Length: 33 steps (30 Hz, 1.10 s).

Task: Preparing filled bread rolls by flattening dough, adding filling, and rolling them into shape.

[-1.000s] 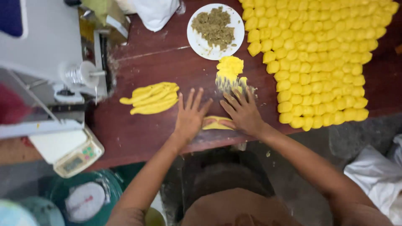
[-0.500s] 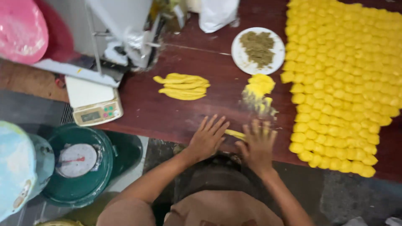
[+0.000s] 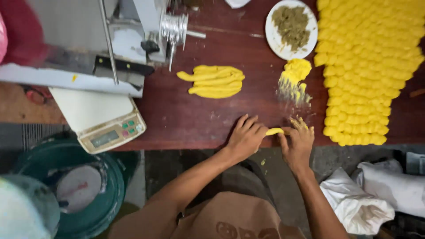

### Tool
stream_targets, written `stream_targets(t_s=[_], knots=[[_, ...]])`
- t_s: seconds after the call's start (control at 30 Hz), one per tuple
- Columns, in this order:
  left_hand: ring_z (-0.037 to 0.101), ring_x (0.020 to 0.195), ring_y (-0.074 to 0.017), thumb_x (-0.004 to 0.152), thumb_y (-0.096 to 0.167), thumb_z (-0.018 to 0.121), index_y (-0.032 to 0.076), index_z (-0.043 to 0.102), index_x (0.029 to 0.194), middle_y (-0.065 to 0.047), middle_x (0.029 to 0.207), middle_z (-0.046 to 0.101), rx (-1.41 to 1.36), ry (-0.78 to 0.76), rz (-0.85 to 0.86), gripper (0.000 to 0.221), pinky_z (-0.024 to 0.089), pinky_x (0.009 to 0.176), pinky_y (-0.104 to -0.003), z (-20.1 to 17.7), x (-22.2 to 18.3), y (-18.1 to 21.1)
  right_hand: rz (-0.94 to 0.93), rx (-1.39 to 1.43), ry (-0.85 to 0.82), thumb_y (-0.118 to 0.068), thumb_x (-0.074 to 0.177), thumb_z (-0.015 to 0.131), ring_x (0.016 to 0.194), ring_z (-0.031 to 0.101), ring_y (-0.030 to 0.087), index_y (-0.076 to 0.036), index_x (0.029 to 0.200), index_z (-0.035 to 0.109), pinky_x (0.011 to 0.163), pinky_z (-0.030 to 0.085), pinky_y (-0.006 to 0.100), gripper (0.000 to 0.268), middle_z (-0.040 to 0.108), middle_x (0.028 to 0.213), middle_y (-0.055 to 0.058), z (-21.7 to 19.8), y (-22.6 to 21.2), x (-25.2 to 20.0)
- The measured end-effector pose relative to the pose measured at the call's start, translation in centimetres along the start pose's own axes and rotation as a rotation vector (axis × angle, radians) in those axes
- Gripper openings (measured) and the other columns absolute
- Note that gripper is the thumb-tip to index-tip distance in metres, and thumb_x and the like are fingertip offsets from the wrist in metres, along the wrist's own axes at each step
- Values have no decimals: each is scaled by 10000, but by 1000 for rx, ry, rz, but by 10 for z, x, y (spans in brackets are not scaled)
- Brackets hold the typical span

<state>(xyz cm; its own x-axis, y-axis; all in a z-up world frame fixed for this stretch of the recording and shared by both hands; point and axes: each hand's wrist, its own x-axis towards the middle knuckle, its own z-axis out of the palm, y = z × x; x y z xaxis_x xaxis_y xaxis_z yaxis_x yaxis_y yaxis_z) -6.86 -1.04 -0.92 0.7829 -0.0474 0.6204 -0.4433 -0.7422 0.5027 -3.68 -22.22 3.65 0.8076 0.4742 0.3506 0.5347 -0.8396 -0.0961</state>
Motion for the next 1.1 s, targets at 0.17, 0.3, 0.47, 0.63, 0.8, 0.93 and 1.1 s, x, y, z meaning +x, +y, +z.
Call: stream_targets(t_s=[0.17, 0.3, 0.47, 0.63, 0.8, 0.93, 1.1], knots=[[700, 843, -257, 883, 202, 669, 182, 720, 1014, -23, 950, 694, -44, 129, -55, 142, 521, 768, -405, -79, 36, -25, -46, 259, 106, -178, 956, 769, 1320, 603, 376, -113, 1165, 740, 1143, 349, 547, 220, 705, 1274, 132, -41, -68, 77], [699, 957, -385, 816, 21, 703, 33, 725, 1095, -185, 1055, 714, 81, 147, -150, 280, 520, 838, -503, -171, 96, -36, -150, 389, 157, -92, 944, 747, 1393, 505, 448, -83, 1399, 663, 1132, 337, 577, 463, 591, 1468, 206, -21, -102, 133], [660, 1195, -366, 949, 67, 664, 28, 595, 1304, -151, 1307, 652, -60, 170, -227, 364, 511, 1050, -460, -228, 116, -23, -88, 405, 106, -126, 967, 743, 1336, 572, 428, -17, 1358, 673, 1129, 371, 533, 411, 612, 1445, 233, -74, -120, 144], [677, 1142, -307, 992, -62, 605, 16, 515, 1333, -153, 1293, 637, -316, 79, -364, 361, 575, 1067, -404, -208, 109, -7, 77, 331, -38, -126, 1010, 742, 1256, 585, 449, 27, 1361, 660, 1090, 406, 513, 392, 617, 1400, 247, -79, -78, 95], [680, 1056, -290, 969, -51, 580, -59, 572, 1273, -187, 1237, 656, -402, -88, -514, 304, 567, 979, -373, -149, 101, 34, 309, 451, -95, -117, 965, 704, 1260, 612, 406, 38, 1340, 653, 1063, 461, 473, 409, 643, 1393, 215, -79, -31, 44], [682, 957, -268, 924, -38, 585, -41, 617, 1232, -165, 1148, 683, -325, -169, -539, 309, 554, 870, -345, -87, 112, 76, 439, 525, -10, -95, 927, 717, 1141, 664, 381, 32, 1263, 681, 973, 523, 437, 360, 678, 1299, 228, -81, 16, 3], [640, 810, -216, 928, -11, 613, 1, 637, 1221, -108, 1026, 672, -345, -289, -476, 294, 548, 755, -305, 15, 153, 133, 513, 620, 94, -25, 927, 727, 986, 698, 295, 74, 1209, 679, 890, 543, 364, 303, 706, 1228, 189, -95, 102, -33]])
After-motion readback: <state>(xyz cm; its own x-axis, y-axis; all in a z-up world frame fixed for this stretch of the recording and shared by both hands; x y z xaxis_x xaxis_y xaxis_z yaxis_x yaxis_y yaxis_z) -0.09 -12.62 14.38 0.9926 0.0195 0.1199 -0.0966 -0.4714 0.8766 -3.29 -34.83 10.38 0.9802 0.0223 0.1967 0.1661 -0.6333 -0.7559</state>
